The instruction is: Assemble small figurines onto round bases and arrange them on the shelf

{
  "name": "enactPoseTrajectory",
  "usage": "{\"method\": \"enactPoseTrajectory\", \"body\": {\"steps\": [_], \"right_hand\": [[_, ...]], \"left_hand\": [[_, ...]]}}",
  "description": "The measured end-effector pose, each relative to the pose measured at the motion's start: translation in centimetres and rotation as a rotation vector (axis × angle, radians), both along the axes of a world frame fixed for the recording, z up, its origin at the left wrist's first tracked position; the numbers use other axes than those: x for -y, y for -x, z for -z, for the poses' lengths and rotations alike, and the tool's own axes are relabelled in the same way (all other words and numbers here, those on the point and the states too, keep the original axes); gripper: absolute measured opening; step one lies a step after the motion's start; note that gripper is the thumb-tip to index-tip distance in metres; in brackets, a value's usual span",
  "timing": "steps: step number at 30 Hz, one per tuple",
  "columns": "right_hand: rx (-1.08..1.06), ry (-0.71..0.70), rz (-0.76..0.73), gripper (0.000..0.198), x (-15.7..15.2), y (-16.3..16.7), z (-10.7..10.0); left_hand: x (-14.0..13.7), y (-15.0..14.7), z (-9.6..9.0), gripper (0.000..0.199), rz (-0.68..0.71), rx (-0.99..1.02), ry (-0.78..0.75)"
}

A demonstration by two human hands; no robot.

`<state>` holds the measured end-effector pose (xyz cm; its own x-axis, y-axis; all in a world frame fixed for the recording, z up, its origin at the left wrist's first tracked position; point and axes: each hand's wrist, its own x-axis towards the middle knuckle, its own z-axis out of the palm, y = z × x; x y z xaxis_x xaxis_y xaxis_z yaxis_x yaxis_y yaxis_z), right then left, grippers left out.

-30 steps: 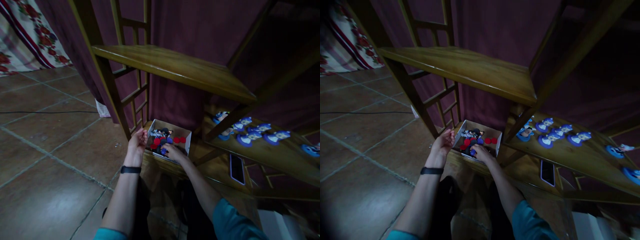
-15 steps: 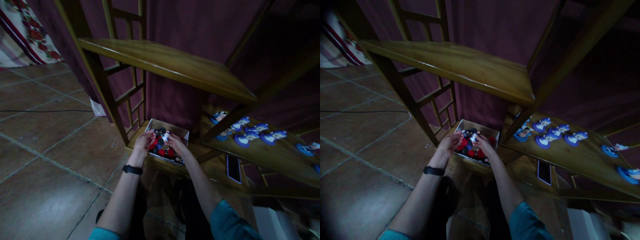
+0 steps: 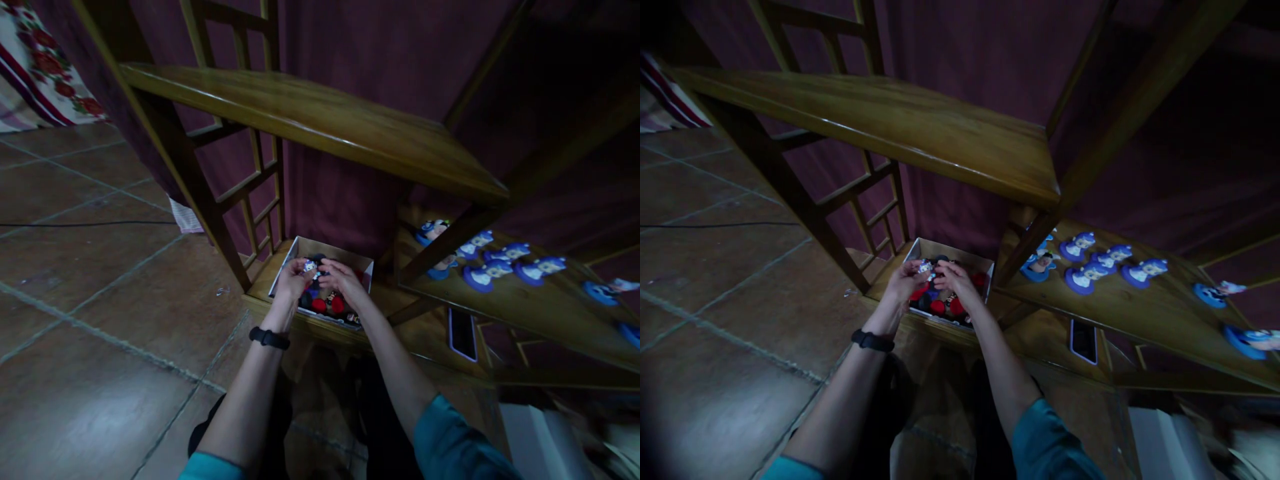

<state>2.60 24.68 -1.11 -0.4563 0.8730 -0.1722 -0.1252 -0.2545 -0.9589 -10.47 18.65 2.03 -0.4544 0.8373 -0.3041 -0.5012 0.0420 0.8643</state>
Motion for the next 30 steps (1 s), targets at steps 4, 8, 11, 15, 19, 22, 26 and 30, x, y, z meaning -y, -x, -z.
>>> {"method": "enactPoseTrajectory", "body": {"steps": [4, 8, 11, 15, 19, 22, 26, 30], "right_hand": [[0.488, -0.195, 0.269, 0.019, -2.0, -0.7, 1.3], [0.898, -0.525, 0.088, 0.020, -1.7, -0.5, 3.0], [1.039, -0.682, -0.010, 0.029, -0.8, 0.1, 3.8], [1.102, -0.720, -0.025, 0.034, -0.3, 0.5, 4.2], [1.042, -0.588, 0.006, 0.023, -0.9, 0.4, 3.7], [0.726, -0.290, 0.112, 0.018, -1.4, 0.1, 2.6], [0.141, 0.170, 0.104, 0.025, -1.1, -0.2, 1.0], [-0.075, 0.277, 0.063, 0.020, -0.3, -0.4, 0.6]], "left_hand": [[0.0, 2.5, -0.4, 0.022, -0.222, 0.181, -0.020], [0.2, 4.3, -0.4, 0.012, -0.137, 0.380, 0.061], [0.4, 4.8, -0.2, 0.012, -0.096, 0.419, 0.054], [0.5, 5.0, -0.2, 0.010, -0.110, 0.402, 0.049], [0.4, 5.4, 0.0, 0.011, -0.108, 0.408, 0.058], [0.4, 5.2, 0.0, 0.011, -0.080, 0.396, 0.052], [0.2, 4.1, 0.0, 0.010, -0.019, 0.388, 0.026], [0.1, 2.8, 0.2, 0.012, -0.004, 0.379, 0.033]]}}
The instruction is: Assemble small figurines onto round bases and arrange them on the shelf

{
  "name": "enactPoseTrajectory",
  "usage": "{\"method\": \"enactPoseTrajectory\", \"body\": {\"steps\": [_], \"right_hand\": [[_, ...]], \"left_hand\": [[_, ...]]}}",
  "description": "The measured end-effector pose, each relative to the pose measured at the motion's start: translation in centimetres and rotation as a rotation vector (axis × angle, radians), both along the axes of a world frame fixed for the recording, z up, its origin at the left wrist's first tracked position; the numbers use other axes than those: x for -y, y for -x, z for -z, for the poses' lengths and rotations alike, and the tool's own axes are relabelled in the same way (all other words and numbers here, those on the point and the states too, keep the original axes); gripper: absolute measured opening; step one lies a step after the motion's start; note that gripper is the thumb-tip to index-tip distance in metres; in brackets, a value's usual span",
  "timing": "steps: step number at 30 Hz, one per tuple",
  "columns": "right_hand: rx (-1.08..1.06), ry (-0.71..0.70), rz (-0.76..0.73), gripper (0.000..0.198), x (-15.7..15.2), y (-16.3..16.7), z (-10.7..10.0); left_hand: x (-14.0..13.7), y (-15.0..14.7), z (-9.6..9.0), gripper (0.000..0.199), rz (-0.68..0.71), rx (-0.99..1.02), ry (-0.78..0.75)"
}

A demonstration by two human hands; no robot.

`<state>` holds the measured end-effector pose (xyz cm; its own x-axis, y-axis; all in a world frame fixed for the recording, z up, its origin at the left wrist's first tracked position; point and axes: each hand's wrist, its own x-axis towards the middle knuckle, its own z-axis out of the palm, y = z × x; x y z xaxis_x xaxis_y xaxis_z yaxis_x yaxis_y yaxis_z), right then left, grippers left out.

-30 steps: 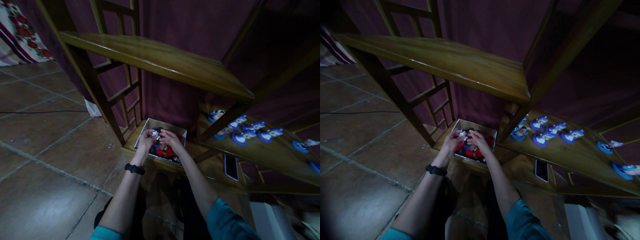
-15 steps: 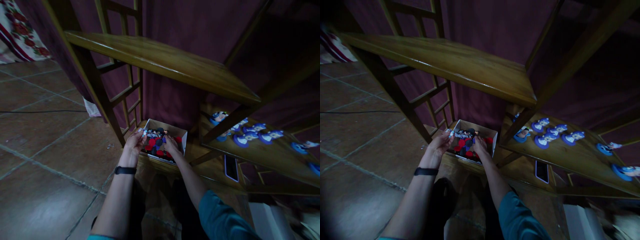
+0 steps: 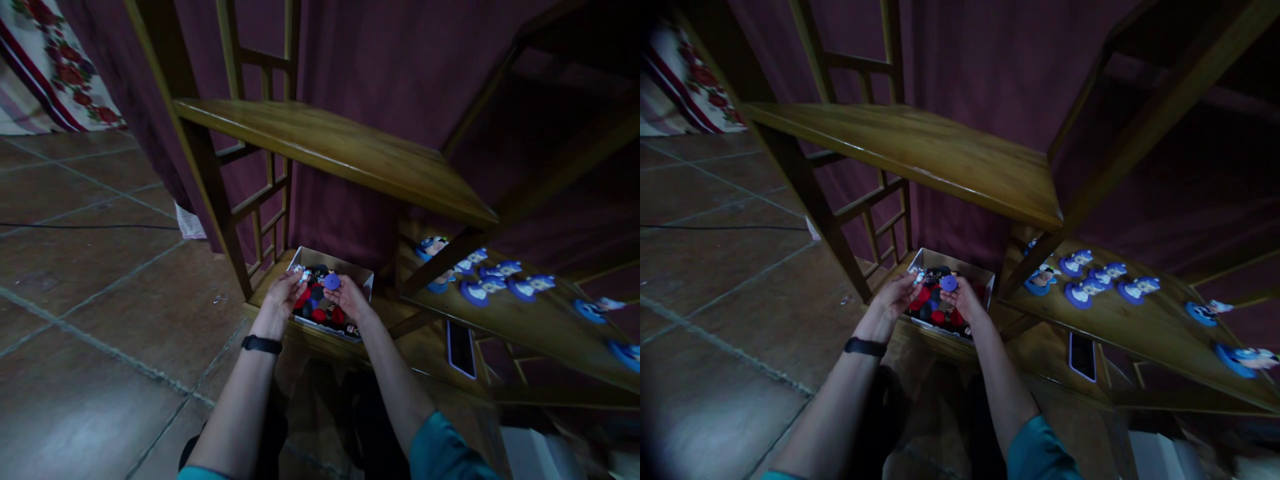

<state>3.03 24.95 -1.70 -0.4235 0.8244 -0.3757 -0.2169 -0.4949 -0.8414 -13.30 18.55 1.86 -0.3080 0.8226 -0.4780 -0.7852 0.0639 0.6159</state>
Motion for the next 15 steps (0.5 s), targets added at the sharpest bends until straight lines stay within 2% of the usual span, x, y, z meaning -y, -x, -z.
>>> {"method": "enactPoseTrajectory", "body": {"steps": [3, 6, 9, 11, 13, 15], "right_hand": [[0.037, -0.023, -0.012, 0.012, 0.4, 0.1, 0.6], [0.218, -0.100, -0.088, 0.012, 0.5, 0.4, 1.6], [0.535, -0.285, -0.151, 0.010, 0.5, 0.2, 2.7], [0.686, -0.435, -0.131, 0.010, 0.3, -0.1, 3.2], [0.769, -0.580, -0.081, 0.013, 0.0, -0.3, 3.4], [0.767, -0.664, -0.049, 0.015, -0.2, -0.4, 3.0]], "left_hand": [[-0.1, -0.5, 0.1, 0.013, 0.014, 0.002, 0.008], [-0.3, -0.6, 0.3, 0.012, -0.005, 0.010, -0.005], [-0.5, -0.5, 0.6, 0.014, -0.032, 0.012, -0.013], [-0.5, -0.5, 0.8, 0.015, -0.030, 0.004, -0.012], [-0.6, -0.7, 1.1, 0.018, -0.015, -0.026, -0.007], [-0.6, -1.0, 1.3, 0.023, 0.007, -0.104, -0.015]]}}
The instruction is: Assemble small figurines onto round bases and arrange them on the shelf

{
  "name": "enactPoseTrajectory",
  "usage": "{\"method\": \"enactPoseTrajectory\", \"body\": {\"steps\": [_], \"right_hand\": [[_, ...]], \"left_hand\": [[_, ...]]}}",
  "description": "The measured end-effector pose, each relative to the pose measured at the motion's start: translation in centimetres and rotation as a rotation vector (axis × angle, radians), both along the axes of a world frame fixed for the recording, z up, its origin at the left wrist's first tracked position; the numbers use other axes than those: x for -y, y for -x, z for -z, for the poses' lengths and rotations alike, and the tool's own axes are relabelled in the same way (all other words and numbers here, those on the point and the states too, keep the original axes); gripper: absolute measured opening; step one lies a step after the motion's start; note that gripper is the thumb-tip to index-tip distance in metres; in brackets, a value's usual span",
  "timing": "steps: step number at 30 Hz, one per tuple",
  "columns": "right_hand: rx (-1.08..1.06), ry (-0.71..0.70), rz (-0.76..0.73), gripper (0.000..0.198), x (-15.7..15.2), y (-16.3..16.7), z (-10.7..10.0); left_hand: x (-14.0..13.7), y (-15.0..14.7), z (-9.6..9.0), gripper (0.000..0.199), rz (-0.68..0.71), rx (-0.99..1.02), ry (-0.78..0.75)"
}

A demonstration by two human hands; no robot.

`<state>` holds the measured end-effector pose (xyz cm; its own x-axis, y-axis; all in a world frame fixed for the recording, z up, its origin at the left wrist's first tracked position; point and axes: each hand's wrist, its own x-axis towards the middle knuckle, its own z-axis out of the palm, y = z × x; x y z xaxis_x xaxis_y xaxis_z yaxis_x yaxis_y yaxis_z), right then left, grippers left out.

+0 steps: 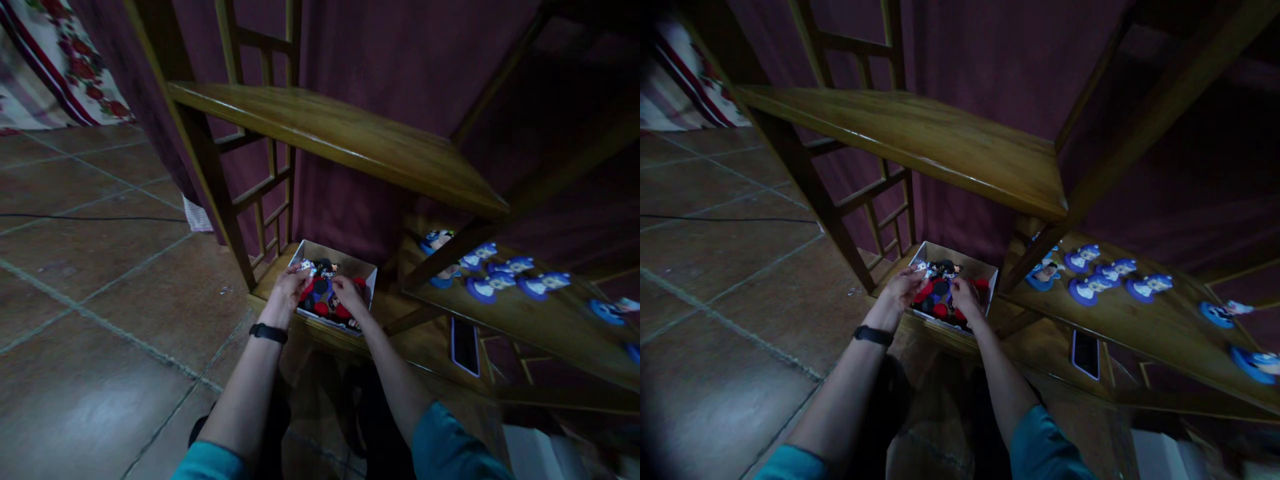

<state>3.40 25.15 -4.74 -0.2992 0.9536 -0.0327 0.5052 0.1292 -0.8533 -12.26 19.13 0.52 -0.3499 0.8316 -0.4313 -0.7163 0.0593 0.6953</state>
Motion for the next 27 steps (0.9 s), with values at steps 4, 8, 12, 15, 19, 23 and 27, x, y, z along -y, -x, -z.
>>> {"method": "enactPoseTrajectory", "body": {"steps": [4, 8, 12, 15, 19, 23, 27], "right_hand": [[-0.266, 0.129, -0.060, 0.022, 0.3, 0.6, -1.8], [-0.521, 0.261, -0.122, 0.031, 1.4, 1.0, -4.1], [-0.602, 0.319, -0.105, 0.033, 1.4, 0.6, -5.0], [-0.662, 0.332, 0.055, 0.027, 0.6, 0.0, -4.9], [-0.731, 0.297, 0.285, 0.022, -0.3, -0.6, -4.9], [-0.723, 0.299, 0.291, 0.021, -0.3, -0.8, -5.2], [-0.730, 0.296, 0.266, 0.022, 0.1, -0.8, -5.3]], "left_hand": [[-0.3, -1.1, 0.9, 0.033, 0.045, -0.255, -0.058], [-1.0, -2.2, 1.6, 0.032, 0.104, -0.392, -0.127], [-1.4, -2.9, 1.7, 0.031, 0.169, -0.461, -0.246], [-1.7, -3.0, 1.8, 0.029, 0.202, -0.516, -0.214], [-2.1, -3.4, 2.4, 0.021, 0.189, -0.982, -0.065], [-2.2, -5.4, 3.3, 0.031, 0.420, -1.439, -0.019], [-2.2, -7.8, 4.2, 0.030, 0.515, -1.699, 0.026]]}}
